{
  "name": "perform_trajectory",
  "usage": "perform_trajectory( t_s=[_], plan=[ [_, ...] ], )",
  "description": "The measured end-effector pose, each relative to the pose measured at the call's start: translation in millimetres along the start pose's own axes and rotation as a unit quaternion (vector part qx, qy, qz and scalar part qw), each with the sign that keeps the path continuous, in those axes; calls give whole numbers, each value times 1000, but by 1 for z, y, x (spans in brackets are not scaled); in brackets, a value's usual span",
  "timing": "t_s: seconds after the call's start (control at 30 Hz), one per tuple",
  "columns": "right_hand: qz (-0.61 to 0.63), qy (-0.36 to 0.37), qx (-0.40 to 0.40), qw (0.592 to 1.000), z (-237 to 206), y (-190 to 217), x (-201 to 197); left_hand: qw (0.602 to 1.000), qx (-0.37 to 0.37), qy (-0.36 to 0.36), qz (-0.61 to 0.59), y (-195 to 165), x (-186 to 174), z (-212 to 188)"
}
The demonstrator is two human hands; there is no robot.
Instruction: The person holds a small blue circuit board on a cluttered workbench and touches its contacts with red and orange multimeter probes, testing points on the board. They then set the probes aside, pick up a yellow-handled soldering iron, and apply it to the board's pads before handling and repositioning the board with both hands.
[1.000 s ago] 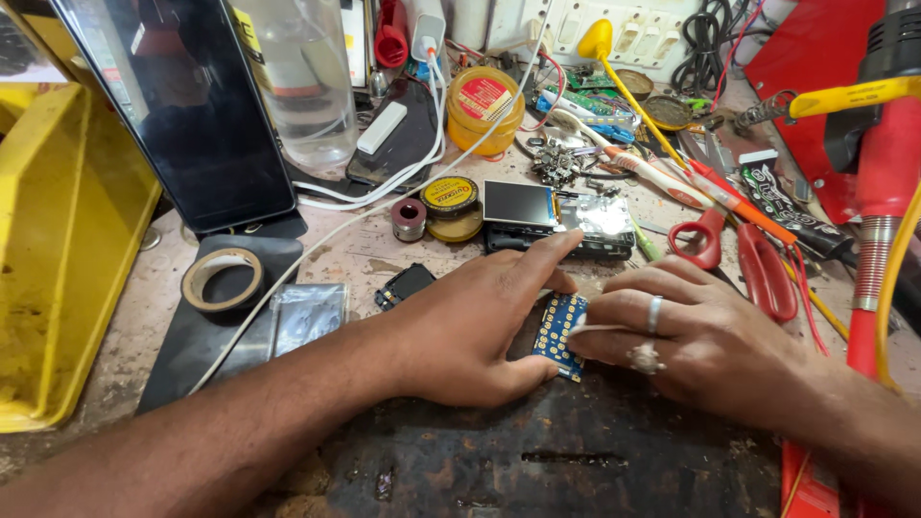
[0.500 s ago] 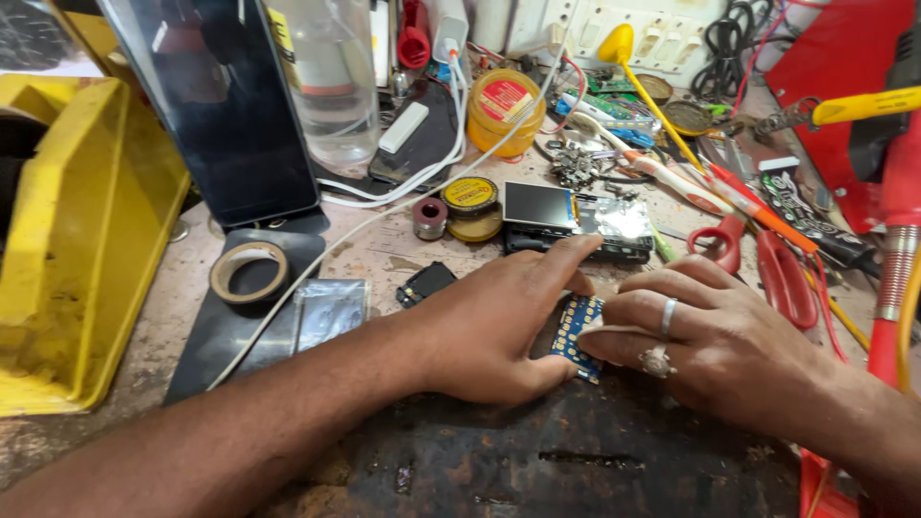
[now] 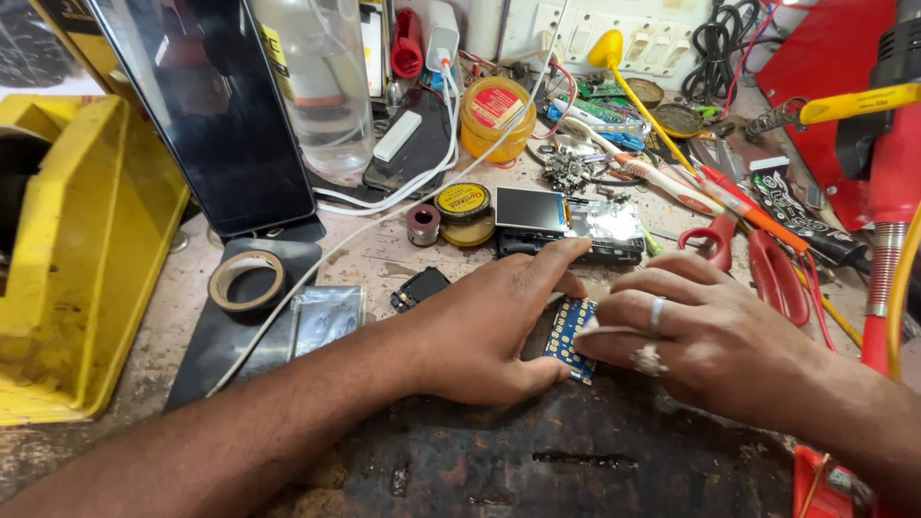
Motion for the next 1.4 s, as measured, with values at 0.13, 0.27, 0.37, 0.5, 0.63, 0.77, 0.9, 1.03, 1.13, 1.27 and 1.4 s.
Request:
perform_trajectory(
  t_s=[0.13, 0.27, 0.37, 0.5, 0.63, 0.77, 0.9, 1.03, 1.13, 1.27, 1.4],
  plan=[
    [12, 7, 11, 1000, -4, -2, -2, 1000, 6, -1, 4, 0, -1, 1],
    [-19, 7, 13, 1000, -6, 0, -3, 1000, -1, 7, 7, 0, -2, 0],
    [3, -2, 11, 1000, -7, 1, -4, 1000, -7, 9, 5, 0, -1, 0],
    [-21, 4, 1, 1000, -8, 2, -2, 1000, -5, 9, 1, 0, -1, 0],
    [9, 7, 8, 1000, -7, 0, 0, 1000, 9, 3, 0, -1, -2, 0],
    [12, -9, 4, 1000, -3, 1, -1, 1000, 5, 4, 9, 0, -2, -1],
    [16, -7, -2, 1000, 2, 3, 0, 1000, 1, 7, 2, 1, 1, 1],
    [8, -10, -7, 1000, 6, 5, -2, 1000, 18, -3, 10, 1, 0, 1],
    [-3, -15, -6, 1000, 7, 6, -4, 1000, 5, 6, 4, 2, 1, 1],
    [0, -2, -11, 1000, 6, 7, -3, 1000, 14, 2, 7, 0, 1, 1],
    [-5, -12, 2, 1000, 6, 6, -4, 1000, 6, 8, 0, 0, 0, 0]
  ],
)
Point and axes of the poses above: each hand's wrist, its own z-axis towards the middle knuckle, its own x-axis out of the palm, y = z × x, the point moved 6 cm from there along z, towards the middle knuckle, and after that the axes turned 7 degrees about z, right-handed, at the moved point
